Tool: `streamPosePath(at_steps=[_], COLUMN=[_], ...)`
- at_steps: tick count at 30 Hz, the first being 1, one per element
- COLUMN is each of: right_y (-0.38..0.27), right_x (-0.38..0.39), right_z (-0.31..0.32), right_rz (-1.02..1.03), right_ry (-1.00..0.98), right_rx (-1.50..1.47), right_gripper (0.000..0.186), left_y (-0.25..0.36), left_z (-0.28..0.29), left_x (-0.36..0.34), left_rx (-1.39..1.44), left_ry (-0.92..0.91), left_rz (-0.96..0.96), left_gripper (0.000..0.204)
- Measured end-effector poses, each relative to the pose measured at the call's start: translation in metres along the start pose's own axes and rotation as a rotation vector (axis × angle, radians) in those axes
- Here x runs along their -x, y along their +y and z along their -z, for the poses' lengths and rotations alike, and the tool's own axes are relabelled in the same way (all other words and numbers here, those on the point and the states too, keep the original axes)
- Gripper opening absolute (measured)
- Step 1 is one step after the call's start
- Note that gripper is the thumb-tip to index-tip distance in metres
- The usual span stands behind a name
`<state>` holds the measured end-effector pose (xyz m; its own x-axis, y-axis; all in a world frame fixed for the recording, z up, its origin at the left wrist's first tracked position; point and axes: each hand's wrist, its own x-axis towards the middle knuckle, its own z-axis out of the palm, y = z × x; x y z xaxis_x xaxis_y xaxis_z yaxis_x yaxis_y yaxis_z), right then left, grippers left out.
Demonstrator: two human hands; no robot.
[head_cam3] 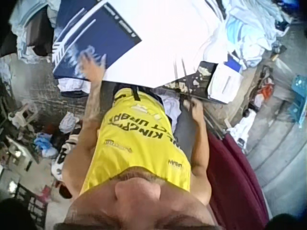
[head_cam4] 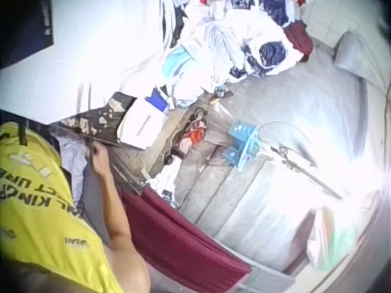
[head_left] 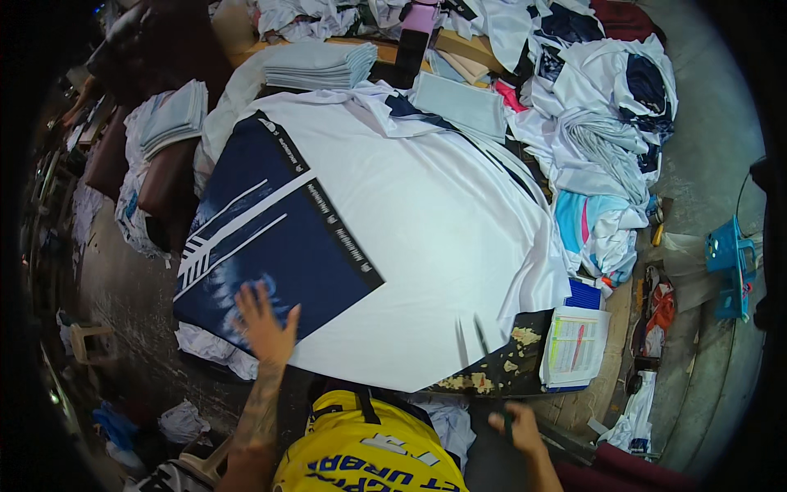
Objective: The person uses shears to cut a large white sheet of fabric or transfer material on a cluttered work table. They repeatedly position the sheet, cut along straight lines, and fold the cut pieces. The workspace contains piles of other fabric pieces and tools.
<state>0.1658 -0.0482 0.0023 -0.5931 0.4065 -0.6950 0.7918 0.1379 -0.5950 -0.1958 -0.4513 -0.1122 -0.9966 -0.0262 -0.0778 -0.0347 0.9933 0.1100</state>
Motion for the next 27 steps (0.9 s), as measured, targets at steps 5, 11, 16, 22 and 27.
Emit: streamPosePath(at_steps=[5, 11, 16, 22, 27], right_y=[0.084, 0.121, 0.061, -0.014, -0.071], right_x=[0.074, 0.069, 0.006, -0.046, -0.07], right_z=[0.033, 0.038, -0.015, -0.071, -0.095], right_rz=[-0.354, -0.215, -0.045, -0.071, -0.04], right_ry=[-0.332, -0.396, -0.621, -0.539, -0.449], right_rx=[0.054, 0.358, 0.414, 0.441, 0.303], right_gripper=[0.091, 0.102, 0.11, 0.093, 0.088], left_y=[0.034, 0.108, 0.09, 0.098, 0.092], left_z=[0.021, 0.001, 0.003, 0.008, -0.004], left_x=[0.114, 0.155, 0.161, 0.184, 0.166], left_rx=[0.336, 0.491, 0.708, 0.643, 0.672], left_ry=[-0.122, -0.472, -0.311, -0.268, -0.327], left_rz=[-0.436, -0.895, -0.764, -0.703, -0.811], left_gripper=[0.075, 0.023, 0.012, 0.012, 0.012])
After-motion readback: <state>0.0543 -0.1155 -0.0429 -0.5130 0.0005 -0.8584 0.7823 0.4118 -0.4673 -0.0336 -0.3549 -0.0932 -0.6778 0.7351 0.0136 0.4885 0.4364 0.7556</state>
